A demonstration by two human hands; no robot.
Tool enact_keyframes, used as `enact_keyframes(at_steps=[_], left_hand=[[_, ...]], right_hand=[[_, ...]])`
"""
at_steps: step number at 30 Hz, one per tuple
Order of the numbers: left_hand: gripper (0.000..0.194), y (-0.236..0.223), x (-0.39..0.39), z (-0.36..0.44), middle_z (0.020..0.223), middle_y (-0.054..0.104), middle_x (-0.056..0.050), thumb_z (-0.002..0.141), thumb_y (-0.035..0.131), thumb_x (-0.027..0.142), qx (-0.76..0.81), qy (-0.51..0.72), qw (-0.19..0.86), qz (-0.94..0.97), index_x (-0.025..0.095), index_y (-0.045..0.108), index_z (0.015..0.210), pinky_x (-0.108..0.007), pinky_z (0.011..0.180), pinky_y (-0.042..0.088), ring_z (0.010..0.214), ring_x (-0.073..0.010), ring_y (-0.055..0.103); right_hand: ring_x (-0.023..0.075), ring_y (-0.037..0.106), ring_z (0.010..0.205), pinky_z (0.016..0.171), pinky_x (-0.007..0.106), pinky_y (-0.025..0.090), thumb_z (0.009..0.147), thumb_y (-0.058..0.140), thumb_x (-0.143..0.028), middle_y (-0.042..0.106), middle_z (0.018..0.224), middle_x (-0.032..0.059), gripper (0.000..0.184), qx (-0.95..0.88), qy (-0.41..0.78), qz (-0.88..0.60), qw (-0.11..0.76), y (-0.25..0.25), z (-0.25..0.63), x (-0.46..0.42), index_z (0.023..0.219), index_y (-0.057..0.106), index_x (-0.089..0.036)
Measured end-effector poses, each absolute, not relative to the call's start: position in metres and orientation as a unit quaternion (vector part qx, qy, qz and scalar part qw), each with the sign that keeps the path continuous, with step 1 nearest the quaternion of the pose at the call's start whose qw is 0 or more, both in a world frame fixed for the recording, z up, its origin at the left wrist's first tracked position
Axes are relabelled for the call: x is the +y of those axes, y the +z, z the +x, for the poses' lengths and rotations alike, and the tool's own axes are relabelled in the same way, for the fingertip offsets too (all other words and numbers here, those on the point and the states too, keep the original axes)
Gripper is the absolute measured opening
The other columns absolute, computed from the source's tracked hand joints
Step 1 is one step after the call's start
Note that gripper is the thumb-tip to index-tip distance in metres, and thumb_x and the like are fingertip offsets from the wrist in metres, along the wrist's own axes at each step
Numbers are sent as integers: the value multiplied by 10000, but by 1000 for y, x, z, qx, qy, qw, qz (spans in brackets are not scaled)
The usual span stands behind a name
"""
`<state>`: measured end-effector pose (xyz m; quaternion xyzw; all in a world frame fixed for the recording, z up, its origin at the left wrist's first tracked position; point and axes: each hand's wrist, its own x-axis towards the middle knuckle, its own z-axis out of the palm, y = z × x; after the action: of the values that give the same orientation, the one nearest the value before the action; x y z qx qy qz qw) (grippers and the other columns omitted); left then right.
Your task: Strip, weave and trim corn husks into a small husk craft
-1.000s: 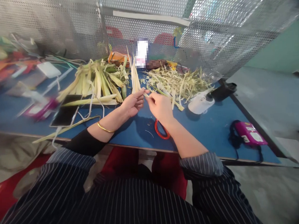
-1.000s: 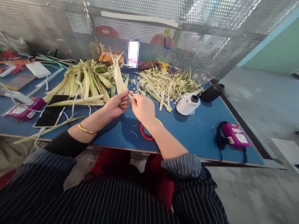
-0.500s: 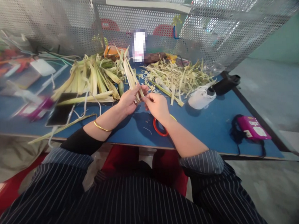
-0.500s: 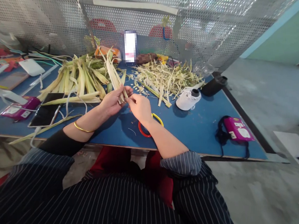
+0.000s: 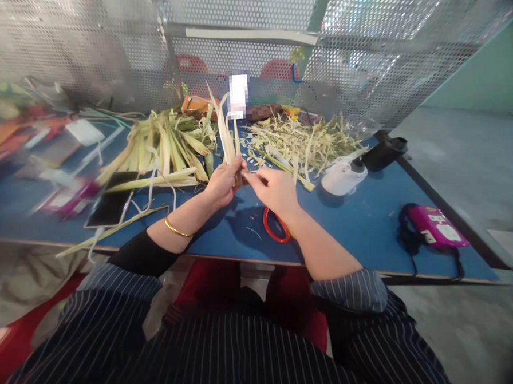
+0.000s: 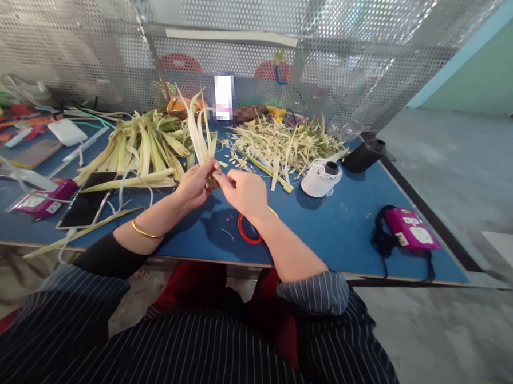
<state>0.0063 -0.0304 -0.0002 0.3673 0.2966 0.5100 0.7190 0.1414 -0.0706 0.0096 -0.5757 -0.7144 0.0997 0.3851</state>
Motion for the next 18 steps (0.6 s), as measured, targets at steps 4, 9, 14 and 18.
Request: enact_keyframes(at_steps=[4,9,14,18], left_hand=[[309,4,-38,6,513,269,99,889,616,382,305,452,714,439,160,503,707,-143,367,221,371,-23,248],[341,3,-45,7,506,228,95,884,588,401,302,328,747,493,162,482,666,-158,365,105,370,-26,177],[360,2,-48,9,506,234,84,862,597,416,328,249,738,534,173,452,639,-169,369,92,378,-33,174],[370,2,-47,7,527,191,86,875,536,493,303,213,751,547,171,504,696,-172,378,79,391,-42,138]], right_hand=[[102,446,540,547,254,339,835,605,-532,531,573,-30,362,-634,164,-558,509,14,160,-59,768,681,-184],[83,412,466,457,234,350,731,693,-573,513,556,-55,414,-585,443,-443,514,7,165,-45,852,661,-178],[44,306,395,386,214,236,665,784,-409,482,504,-84,338,-532,560,-371,515,9,163,-49,860,652,-167],[23,196,361,375,208,166,643,798,-317,319,411,-128,275,-471,590,-364,545,15,166,-52,693,566,-177]])
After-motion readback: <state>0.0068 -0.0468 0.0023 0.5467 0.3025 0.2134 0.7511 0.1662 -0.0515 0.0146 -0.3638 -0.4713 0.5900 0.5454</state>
